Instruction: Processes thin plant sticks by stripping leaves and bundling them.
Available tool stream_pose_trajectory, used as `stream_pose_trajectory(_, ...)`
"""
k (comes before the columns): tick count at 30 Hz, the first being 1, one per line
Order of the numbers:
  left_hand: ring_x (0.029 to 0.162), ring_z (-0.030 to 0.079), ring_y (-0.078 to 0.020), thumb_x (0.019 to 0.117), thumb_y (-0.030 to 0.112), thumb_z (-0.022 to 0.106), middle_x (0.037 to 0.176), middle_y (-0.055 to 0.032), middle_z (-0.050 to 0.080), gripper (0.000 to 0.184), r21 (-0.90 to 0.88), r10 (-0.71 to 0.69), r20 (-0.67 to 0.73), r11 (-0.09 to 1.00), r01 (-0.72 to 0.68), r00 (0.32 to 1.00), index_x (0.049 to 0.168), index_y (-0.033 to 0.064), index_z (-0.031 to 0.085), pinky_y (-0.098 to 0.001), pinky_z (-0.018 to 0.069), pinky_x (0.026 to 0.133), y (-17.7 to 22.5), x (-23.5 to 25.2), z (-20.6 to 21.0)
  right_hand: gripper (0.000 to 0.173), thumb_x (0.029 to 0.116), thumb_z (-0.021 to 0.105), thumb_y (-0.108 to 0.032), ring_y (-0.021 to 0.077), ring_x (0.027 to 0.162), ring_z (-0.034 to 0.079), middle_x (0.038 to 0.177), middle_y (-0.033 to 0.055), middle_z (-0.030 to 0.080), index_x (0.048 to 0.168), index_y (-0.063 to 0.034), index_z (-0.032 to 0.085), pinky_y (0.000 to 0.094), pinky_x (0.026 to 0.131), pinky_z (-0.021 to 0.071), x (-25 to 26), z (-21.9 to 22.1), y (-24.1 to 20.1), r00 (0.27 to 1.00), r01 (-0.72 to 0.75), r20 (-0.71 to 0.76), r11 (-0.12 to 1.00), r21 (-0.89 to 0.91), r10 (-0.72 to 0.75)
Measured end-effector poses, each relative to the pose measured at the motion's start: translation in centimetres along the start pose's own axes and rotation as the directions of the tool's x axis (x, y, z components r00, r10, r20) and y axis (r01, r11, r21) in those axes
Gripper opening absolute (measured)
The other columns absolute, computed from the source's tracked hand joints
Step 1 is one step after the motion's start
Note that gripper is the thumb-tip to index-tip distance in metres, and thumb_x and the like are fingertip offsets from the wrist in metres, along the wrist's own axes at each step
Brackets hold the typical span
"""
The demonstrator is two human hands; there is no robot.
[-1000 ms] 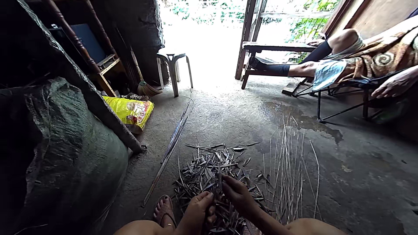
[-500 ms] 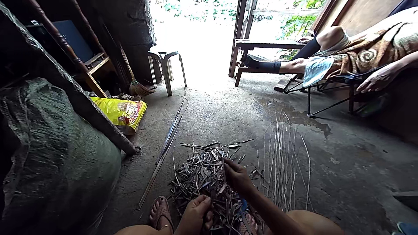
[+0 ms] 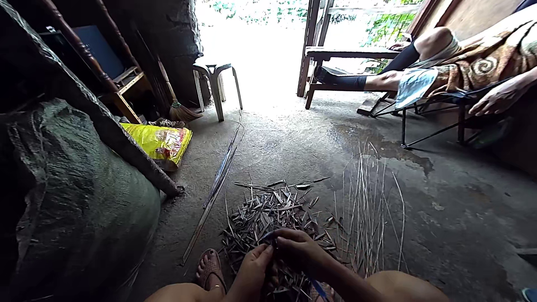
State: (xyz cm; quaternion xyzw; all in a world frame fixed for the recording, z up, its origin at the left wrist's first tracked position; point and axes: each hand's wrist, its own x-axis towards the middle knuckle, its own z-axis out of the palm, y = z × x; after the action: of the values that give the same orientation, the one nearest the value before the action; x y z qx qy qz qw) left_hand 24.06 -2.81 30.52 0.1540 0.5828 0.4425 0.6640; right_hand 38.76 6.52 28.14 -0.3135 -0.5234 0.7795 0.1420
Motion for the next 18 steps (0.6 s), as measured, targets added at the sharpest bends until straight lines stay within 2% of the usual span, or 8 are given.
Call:
stream_pose_trajectory(4, 0.053, 0.061, -0.0087, 0.1135, 0.016, 0.032, 0.064, -0.0011, 0.06, 0.033, 0.045, 0.009, 0.069, 0.999, -0.013, 0.998, 0.105, 0.0006, 0.06, -0.0219, 0.0539, 0.053, -0.2, -0.4, -0.2, 0.033, 0.106, 0.042, -0.017, 0.0029, 0.048, 0.049, 0.067, -0.0045, 0.057, 0.127, -0.0018, 0.061, 0.0192, 0.046, 0.0424, 0.6, -1.2, -0.5, 0.996, 0.044, -0.075, 0.996, 0.073, -0.039)
stream_pose_trajectory(7, 0.052, 0.06, -0.0081, 0.1132, 0.013, 0.032, 0.063, -0.0004, 0.06, 0.034, 0.064, 0.006, 0.08, 0.998, -0.011, 0.997, 0.1, 0.0004, 0.06, -0.0214, 0.0534, 0.052, -0.5, -0.7, -0.2, 0.035, 0.1073, 0.04, -0.016, 0.0026, 0.049, 0.047, 0.066, -0.005, 0.054, 0.132, -0.0006, 0.058, 0.0187, 0.046, 0.0414, 0.3, -1.8, -1.1, 0.987, 0.075, -0.151, 0.994, 0.08, -0.063)
stream_pose_trajectory(12, 0.049, 0.054, -0.0066, 0.1119, 0.012, 0.039, 0.063, -0.0006, 0.056, 0.027, 0.051, 0.072, -0.065, 0.996, -0.069, 0.995, 0.097, 0.0019, 0.059, -0.0189, 0.0478, 0.047, 0.1, -0.3, -0.3, 0.041, 0.1026, 0.044, -0.019, 0.0025, 0.053, 0.05, 0.07, -0.0064, 0.056, 0.138, -0.001, 0.054, 0.0206, 0.05, 0.0446, -0.8, 0.1, -0.4, 0.999, 0.039, -0.031, 0.999, -0.005, -0.039)
stream_pose_trajectory(15, 0.051, 0.055, -0.0064, 0.1096, 0.01, 0.046, 0.067, -0.0008, 0.059, 0.023, 0.179, 0.197, -0.113, 0.968, -0.175, 0.974, 0.096, 0.0016, 0.062, -0.0203, 0.0495, 0.049, -0.2, 0.0, -0.2, 0.036, 0.1039, 0.045, -0.018, 0.0026, 0.054, 0.052, 0.075, -0.0045, 0.06, 0.135, -0.0039, 0.055, 0.0197, 0.05, 0.0455, -0.7, 1.5, 0.5, 0.999, 0.024, 0.034, 0.997, 0.069, -0.026)
stream_pose_trajectory(18, 0.049, 0.056, -0.0067, 0.1092, 0.009, 0.046, 0.065, -0.0008, 0.059, 0.022, 0.238, 0.252, -0.126, 0.947, -0.217, 0.96, 0.099, 0.0008, 0.063, -0.0212, 0.0499, 0.048, -0.5, 0.2, 0.0, 0.029, 0.1049, 0.045, -0.016, 0.0015, 0.052, 0.051, 0.072, -0.0052, 0.06, 0.126, -0.0045, 0.061, 0.0187, 0.048, 0.0438, -0.2, 1.8, 1.3, 0.998, 0.061, -0.005, 0.994, 0.093, -0.061)
